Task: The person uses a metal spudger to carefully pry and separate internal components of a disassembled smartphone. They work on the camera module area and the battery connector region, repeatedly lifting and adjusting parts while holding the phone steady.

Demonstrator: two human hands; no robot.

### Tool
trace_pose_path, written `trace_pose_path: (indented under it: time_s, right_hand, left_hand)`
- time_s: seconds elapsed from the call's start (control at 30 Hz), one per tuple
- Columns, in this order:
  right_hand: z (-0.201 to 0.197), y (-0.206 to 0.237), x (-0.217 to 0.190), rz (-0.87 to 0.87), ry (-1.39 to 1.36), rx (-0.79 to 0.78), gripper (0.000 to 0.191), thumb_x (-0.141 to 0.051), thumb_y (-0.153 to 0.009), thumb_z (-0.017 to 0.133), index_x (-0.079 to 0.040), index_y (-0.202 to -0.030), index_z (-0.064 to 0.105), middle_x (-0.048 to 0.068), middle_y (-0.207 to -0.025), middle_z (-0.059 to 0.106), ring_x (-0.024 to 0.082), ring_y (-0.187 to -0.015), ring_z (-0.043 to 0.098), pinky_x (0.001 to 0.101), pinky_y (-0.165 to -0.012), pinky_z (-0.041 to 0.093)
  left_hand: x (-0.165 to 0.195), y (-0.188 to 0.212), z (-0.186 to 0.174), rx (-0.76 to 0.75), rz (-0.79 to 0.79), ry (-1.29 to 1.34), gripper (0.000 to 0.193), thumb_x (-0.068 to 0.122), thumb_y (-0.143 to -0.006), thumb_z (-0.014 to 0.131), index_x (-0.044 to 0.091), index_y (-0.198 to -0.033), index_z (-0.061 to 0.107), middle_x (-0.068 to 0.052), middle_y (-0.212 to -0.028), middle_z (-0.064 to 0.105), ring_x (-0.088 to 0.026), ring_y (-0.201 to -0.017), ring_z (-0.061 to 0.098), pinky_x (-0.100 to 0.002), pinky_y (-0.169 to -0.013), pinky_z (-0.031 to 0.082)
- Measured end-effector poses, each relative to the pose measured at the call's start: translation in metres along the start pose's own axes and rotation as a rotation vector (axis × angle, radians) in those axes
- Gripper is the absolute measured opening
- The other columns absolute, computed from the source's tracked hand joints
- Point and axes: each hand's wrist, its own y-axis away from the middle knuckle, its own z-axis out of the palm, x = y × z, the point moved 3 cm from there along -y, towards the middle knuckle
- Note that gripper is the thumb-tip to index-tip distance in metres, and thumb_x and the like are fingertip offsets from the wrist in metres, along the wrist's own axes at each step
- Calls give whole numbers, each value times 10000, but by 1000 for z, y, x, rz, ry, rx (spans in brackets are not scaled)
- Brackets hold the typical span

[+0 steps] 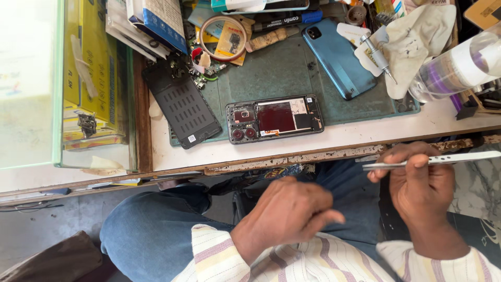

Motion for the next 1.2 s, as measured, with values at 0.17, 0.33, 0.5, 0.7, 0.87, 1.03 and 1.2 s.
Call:
trace_pose_path:
  time_s: [0.17,0.33,0.5,0.7,0.87,1.03,1.2]
  right_hand:
    - [8,-7,8,46,103,12,312,-285,-1129,580,17,-1078,641,150,-995,710,228,-878,724,442,-804,632]
    - [20,-4,20,125,230,-42,223,-185,-1044,668,23,-1126,665,147,-1010,724,220,-895,725,390,-797,630]
    - [23,-3,24,127,297,-27,199,-96,-976,726,9,-1134,664,137,-1034,719,192,-886,724,309,-801,616]
    - [31,-2,25,124,363,-47,202,-110,-974,700,7,-1134,658,139,-1092,702,173,-911,735,289,-810,632]
    - [45,-6,22,41,502,-199,157,-77,-949,689,-10,-1089,668,137,-1100,695,187,-917,757,292,-793,659]
    - [63,-1,15,-33,626,-331,134,-18,-901,710,-22,-1033,688,126,-1091,702,175,-903,761,285,-791,652]
    - [64,0,11,-74,635,-358,138,-15,-897,719,-30,-1027,678,110,-1078,710,172,-933,747,282,-796,620]
  left_hand:
    - [1,1,2,-107,32,0,334,419,-842,746,90,-807,708,-49,-778,704,-281,-703,696,-418,-613,523]
    - [-1,7,-1,8,55,-16,71,185,-857,702,117,-873,714,-27,-861,734,-250,-783,719,-398,-677,543]
    - [-5,10,-15,59,79,-25,120,227,-852,743,115,-865,704,-45,-844,714,-282,-786,705,-422,-677,527]
    - [-5,14,-50,331,55,-126,117,200,-857,762,123,-941,732,-53,-860,710,-274,-830,694,-411,-703,541]
    - [-7,12,-70,502,-68,-365,221,256,-868,801,105,-1017,739,-76,-1059,689,-270,-1044,622,-418,-865,506]
    - [-6,-1,-82,546,-89,-544,540,295,-753,829,104,-1230,662,-130,-1300,628,-354,-1285,518,-492,-1040,396]
    - [-19,-22,-96,463,-91,-583,803,316,-687,872,45,-1377,561,-157,-1361,600,-360,-1327,495,-512,-1083,370]
